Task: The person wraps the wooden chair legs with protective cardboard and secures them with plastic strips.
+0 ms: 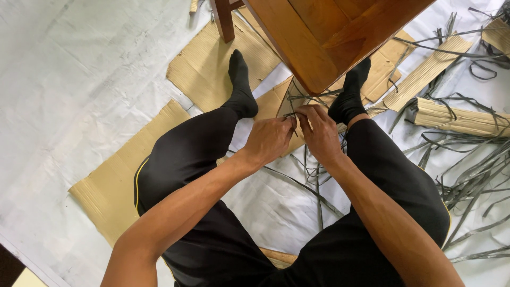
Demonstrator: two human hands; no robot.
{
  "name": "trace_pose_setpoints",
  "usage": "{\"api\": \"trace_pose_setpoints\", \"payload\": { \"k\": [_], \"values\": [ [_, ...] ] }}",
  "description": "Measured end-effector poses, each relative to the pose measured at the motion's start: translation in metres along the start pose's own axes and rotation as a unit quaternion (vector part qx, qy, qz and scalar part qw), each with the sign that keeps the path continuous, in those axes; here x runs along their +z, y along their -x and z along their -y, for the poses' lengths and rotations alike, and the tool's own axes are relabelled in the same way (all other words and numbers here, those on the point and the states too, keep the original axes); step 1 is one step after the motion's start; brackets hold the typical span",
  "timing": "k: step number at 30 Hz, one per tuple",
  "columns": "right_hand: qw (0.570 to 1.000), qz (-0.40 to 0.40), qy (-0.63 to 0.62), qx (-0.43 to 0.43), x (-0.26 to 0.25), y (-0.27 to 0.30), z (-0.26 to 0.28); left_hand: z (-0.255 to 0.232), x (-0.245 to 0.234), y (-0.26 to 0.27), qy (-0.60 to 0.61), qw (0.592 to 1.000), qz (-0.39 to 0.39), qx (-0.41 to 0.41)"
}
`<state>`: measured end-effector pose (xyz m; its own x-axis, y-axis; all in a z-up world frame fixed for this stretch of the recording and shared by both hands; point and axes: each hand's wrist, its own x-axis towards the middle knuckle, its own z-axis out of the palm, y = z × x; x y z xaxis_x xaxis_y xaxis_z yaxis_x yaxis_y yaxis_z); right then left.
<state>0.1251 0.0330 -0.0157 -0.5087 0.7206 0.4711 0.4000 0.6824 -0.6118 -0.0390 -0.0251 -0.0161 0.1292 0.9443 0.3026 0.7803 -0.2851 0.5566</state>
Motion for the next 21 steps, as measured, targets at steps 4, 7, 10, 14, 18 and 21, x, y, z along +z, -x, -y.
{"api": "trace_pose_setpoints", "payload": {
  "k": [4, 7, 10, 14, 18, 21],
  "values": [
    [1.0, -0.006, -0.009, -0.006, 0.002, 0.0, -0.005, 0.001, 0.0, -0.001, -0.012, 1.0, 0.001, 0.027],
    [1.0, 0.004, -0.003, -0.024, 0.0, -0.001, -0.005, -0.001, -0.003, -0.003, -0.003, 0.999, -0.02, 0.045],
    [0.999, 0.021, 0.003, -0.047, -0.001, -0.001, -0.006, -0.004, -0.012, -0.006, 0.016, 0.998, -0.041, 0.049],
    [0.999, 0.026, 0.008, -0.046, -0.002, -0.001, -0.006, -0.004, -0.022, -0.01, 0.049, 0.998, -0.05, -0.006],
    [0.999, 0.02, 0.009, -0.036, 0.001, 0.0, -0.005, 0.007, -0.019, -0.015, 0.057, 0.995, -0.08, -0.032],
    [0.999, 0.013, 0.009, -0.036, 0.002, 0.002, -0.007, 0.013, -0.016, -0.019, 0.048, 0.995, -0.092, -0.001]
  ]
}}
